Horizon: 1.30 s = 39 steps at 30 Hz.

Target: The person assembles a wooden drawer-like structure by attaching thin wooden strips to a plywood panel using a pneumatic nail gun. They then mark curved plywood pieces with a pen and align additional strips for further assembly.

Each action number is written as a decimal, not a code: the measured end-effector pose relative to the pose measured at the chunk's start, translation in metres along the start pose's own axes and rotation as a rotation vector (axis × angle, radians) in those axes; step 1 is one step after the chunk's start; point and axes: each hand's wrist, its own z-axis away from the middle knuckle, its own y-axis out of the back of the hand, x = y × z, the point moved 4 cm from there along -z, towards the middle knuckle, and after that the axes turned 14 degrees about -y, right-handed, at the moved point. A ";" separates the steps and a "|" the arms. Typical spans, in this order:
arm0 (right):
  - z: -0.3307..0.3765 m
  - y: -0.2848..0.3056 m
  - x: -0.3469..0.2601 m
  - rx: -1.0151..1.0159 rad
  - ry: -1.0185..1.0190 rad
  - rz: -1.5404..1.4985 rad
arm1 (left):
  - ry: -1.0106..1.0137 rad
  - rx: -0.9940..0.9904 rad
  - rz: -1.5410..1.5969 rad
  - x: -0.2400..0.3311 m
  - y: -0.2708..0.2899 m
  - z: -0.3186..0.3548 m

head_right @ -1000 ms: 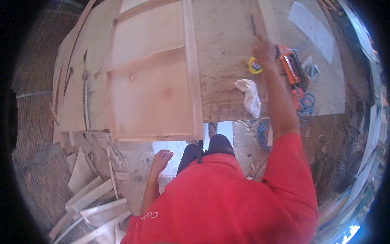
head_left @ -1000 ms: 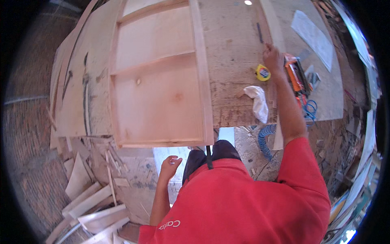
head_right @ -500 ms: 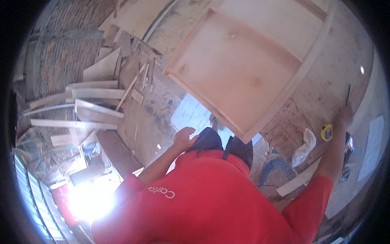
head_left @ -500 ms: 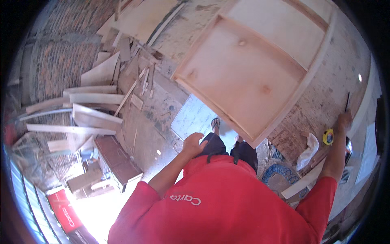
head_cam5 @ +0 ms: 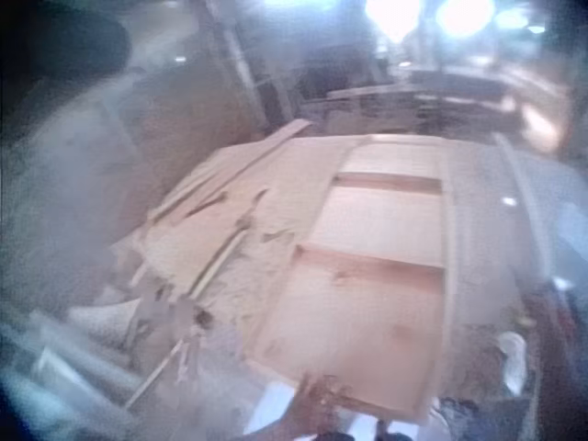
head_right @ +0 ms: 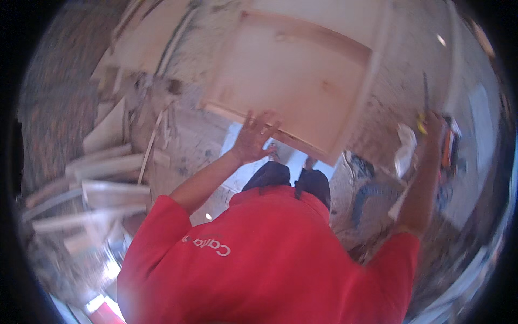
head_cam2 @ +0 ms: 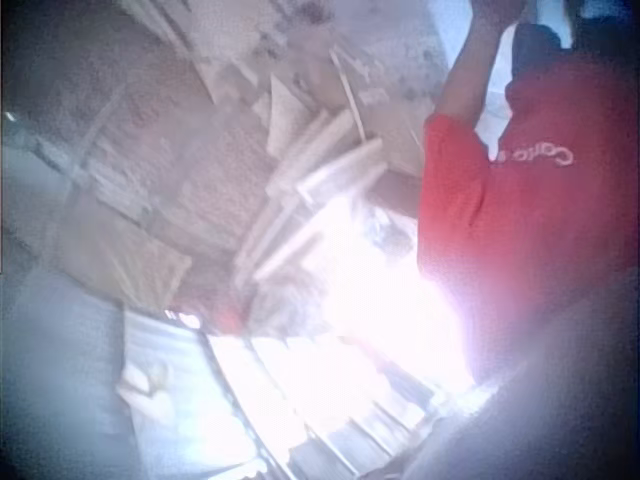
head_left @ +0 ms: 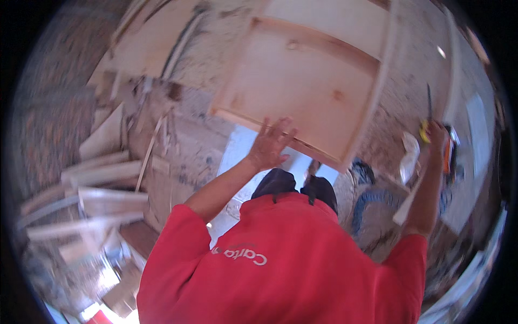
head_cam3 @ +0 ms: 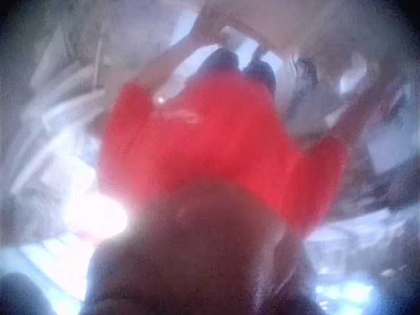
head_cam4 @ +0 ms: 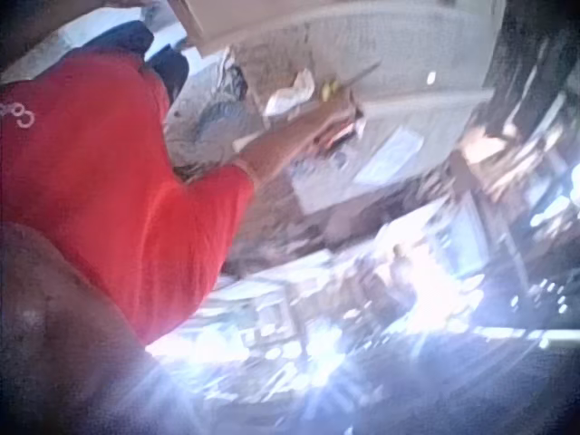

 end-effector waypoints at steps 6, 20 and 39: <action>0.289 -0.061 0.049 -0.383 -0.198 -0.634 | -0.239 -0.108 -0.128 0.008 -0.014 -0.013; 0.485 -0.141 0.201 -0.112 -0.438 -0.550 | -0.364 0.117 -0.318 0.029 -0.044 -0.053; 0.406 -0.179 0.134 -0.529 -0.345 -1.144 | -0.250 0.014 -0.231 0.117 0.019 -0.082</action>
